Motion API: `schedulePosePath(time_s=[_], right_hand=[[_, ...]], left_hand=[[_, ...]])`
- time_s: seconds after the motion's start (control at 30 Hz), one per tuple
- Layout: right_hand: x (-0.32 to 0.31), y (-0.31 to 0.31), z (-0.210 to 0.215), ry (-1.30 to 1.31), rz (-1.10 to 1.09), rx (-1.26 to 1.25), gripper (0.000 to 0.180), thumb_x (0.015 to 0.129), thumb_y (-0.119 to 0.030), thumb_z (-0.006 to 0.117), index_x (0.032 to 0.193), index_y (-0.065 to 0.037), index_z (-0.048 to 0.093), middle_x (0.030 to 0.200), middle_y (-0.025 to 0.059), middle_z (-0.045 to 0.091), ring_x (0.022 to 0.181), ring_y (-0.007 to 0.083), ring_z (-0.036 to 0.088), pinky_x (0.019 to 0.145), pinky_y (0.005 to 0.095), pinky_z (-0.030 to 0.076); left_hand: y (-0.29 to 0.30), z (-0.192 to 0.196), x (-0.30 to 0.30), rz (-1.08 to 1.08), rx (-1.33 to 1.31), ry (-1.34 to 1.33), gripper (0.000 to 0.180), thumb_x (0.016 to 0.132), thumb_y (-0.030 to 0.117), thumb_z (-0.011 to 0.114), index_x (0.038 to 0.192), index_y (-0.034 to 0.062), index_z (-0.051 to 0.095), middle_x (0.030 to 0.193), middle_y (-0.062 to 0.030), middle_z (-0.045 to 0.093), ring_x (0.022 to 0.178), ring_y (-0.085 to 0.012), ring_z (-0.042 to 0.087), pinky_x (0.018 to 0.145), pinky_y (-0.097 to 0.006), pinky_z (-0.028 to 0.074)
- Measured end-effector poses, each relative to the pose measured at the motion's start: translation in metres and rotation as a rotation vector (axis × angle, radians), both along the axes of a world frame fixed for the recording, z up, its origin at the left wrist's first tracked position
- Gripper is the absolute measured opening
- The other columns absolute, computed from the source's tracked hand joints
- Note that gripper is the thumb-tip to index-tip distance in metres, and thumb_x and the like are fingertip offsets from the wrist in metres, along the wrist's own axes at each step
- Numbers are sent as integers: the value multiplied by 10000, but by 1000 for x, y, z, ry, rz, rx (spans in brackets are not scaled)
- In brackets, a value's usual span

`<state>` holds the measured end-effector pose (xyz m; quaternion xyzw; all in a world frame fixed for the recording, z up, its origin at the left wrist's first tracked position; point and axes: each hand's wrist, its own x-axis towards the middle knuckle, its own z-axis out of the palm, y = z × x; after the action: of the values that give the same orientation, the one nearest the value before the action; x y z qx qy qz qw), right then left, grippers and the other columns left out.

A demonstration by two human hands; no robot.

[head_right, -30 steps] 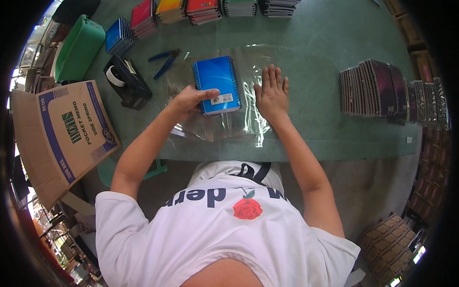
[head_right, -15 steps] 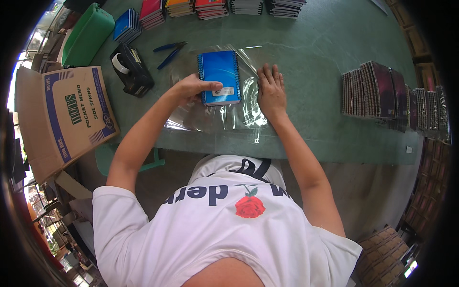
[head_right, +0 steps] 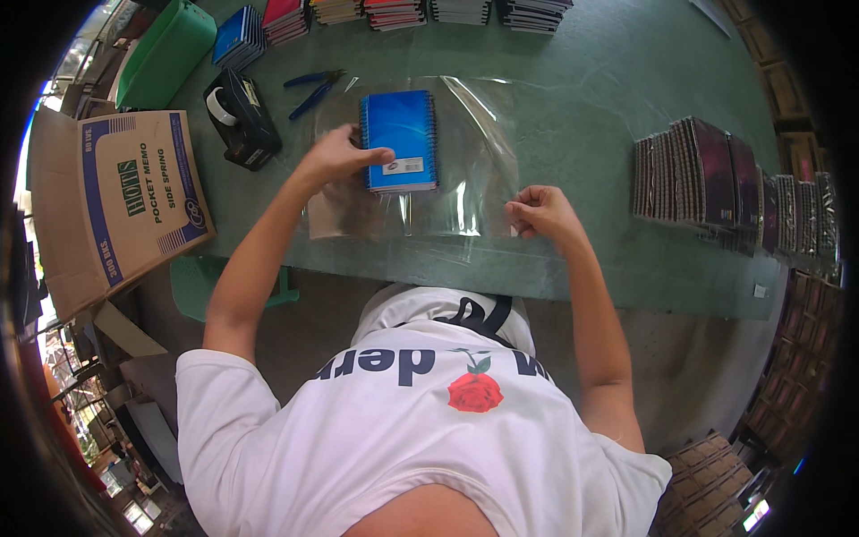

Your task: The person picks up notebooks of different colors from a table, stacks them, places them into a clear plastic bag, and then seals the bag with tape.

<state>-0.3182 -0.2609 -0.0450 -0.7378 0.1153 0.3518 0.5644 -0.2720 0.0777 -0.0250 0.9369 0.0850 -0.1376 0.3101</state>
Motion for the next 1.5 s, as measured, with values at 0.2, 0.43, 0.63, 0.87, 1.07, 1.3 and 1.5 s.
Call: schedulePosePath(time_s=[0.2,0.43,0.63,0.87,1.07,1.3,1.5], right_hand=[[-19,45,-23,-169,-312,519,190,843,-197,677,777,-59,564,672,-8,581,561,45,506,486,192,380],[-23,61,-29,-59,-536,744,197,877,-224,632,766,-88,542,641,-37,510,564,50,457,515,198,371],[-35,40,47,-827,-365,83,65,843,-101,610,854,-41,588,739,9,570,646,86,516,606,238,427],[-89,49,231,-168,703,1160,186,807,-192,644,912,-44,602,875,136,579,768,251,552,727,361,420],[-75,76,199,-727,198,371,313,812,-236,541,1053,-38,572,845,75,558,733,140,527,672,288,414],[16,95,57,-533,100,-248,406,765,-117,596,1147,15,561,732,68,598,653,134,562,631,272,461],[15,138,77,-576,150,-163,376,756,-45,574,1124,34,575,662,90,599,603,159,580,607,290,474]], left_hand=[[-86,46,-75,-266,-284,-387,263,854,258,626,864,-4,607,773,-133,645,648,-234,620,611,-353,483],[-116,6,-85,-169,-398,-248,188,877,193,590,858,11,637,739,-161,617,648,-269,607,588,-337,455],[-111,2,-84,-202,-375,-404,149,864,143,603,839,0,636,703,-135,626,604,-209,608,555,-309,448],[-114,-2,-86,-133,-486,-338,202,873,182,610,769,14,574,608,-78,603,498,-147,563,487,-298,416],[-100,7,-95,-193,-426,-405,241,895,226,576,777,17,566,600,-77,584,497,-167,555,490,-316,418],[-78,31,-73,-380,-274,-783,240,863,276,621,874,36,622,789,-111,608,679,-237,592,613,-344,471],[-6,-21,-8,180,-337,-387,487,809,366,695,1115,12,561,796,-60,604,708,-117,564,632,-261,470]])
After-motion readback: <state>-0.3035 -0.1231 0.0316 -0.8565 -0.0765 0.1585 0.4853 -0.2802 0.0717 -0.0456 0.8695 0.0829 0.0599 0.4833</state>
